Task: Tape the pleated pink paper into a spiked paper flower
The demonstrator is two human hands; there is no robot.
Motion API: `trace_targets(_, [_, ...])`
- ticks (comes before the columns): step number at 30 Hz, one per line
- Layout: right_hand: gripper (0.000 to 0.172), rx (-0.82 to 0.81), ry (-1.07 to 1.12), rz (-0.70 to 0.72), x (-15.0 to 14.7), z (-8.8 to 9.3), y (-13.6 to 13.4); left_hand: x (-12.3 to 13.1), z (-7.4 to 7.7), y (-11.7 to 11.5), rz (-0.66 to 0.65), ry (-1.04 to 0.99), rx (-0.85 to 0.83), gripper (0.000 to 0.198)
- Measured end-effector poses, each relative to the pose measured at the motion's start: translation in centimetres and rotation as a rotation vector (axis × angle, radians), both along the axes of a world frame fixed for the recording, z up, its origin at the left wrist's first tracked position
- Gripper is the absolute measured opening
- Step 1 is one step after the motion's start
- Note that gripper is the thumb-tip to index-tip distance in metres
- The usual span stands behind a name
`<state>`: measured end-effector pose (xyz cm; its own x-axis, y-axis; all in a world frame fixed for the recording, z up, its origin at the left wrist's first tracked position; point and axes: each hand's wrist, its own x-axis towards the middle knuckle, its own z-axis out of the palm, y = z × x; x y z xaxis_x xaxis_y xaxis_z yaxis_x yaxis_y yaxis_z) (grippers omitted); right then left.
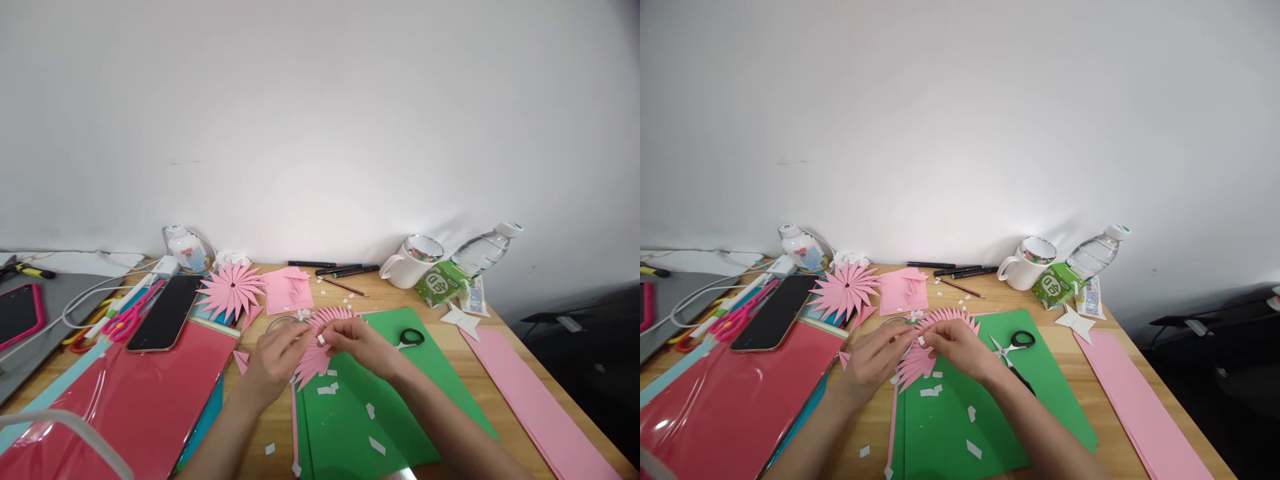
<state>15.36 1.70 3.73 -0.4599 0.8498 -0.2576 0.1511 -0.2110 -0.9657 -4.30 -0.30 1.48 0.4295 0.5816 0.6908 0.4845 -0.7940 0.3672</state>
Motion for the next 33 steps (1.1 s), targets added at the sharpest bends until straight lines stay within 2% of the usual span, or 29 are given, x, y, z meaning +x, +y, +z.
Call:
trace_targets(4, [0.055,-0.051,-0.043,0.05,0.1,-0.1,0.0,0.1,0.3,-0.4,-0.042,0.181,0.145,0.028])
trace_targets(10, [0.053,-0.079,-0.097,0.09,0.0,0.0,0.1,0.5,-0.4,-0.4,-0.03,0.294,0.136,0.026])
trace_targets(13, [0.049,-0.146,-0.034,0.073,0.1,0.4,-0.2,0.5,-1.2,-0.2,-0.017,0.249,0.078,0.026])
trace_targets(16, [0.045,-0.302,0.133,0.042,0.7,0.8,-0.8,0.3,-1.9,0.0,-0.009,0.151,-0.004,0.025])
trace_targets(18, [0.044,-0.321,0.175,-0.028,1.3,0.9,-1.1,0.1,-2.1,0.1,0.019,0.099,-0.036,0.023])
trace_targets(20, [0.042,-0.174,0.104,-0.141,2.0,0.6,-1.3,0.0,-2.0,0.3,0.072,0.023,-0.063,0.02])
trace_targets(22, [0.033,0.134,-0.073,-0.234,2.7,-0.2,-1.3,0.2,-1.7,0.6,0.13,-0.068,-0.103,0.017])
trace_targets(24, [0.022,0.49,-0.307,-0.242,3.1,-1.4,-1.4,0.6,-1.5,0.9,0.17,-0.102,-0.186,0.018])
trace_targets(26, [0.019,0.75,-0.501,-0.193,3.2,-2.8,-1.4,1.1,-1.5,1.3,0.202,-0.049,-0.318,0.018])
trace_targets(29, [0.023,0.925,-0.673,-0.143,3.2,-4.8,-1.4,1.8,-1.4,2.2,0.249,0.088,-0.44,0.016])
trace_targets(33, [0.026,1.068,-0.806,-0.134,3.2,-6.9,-1.5,2.6,-1.1,3.4,0.227,0.201,-0.443,0.015])
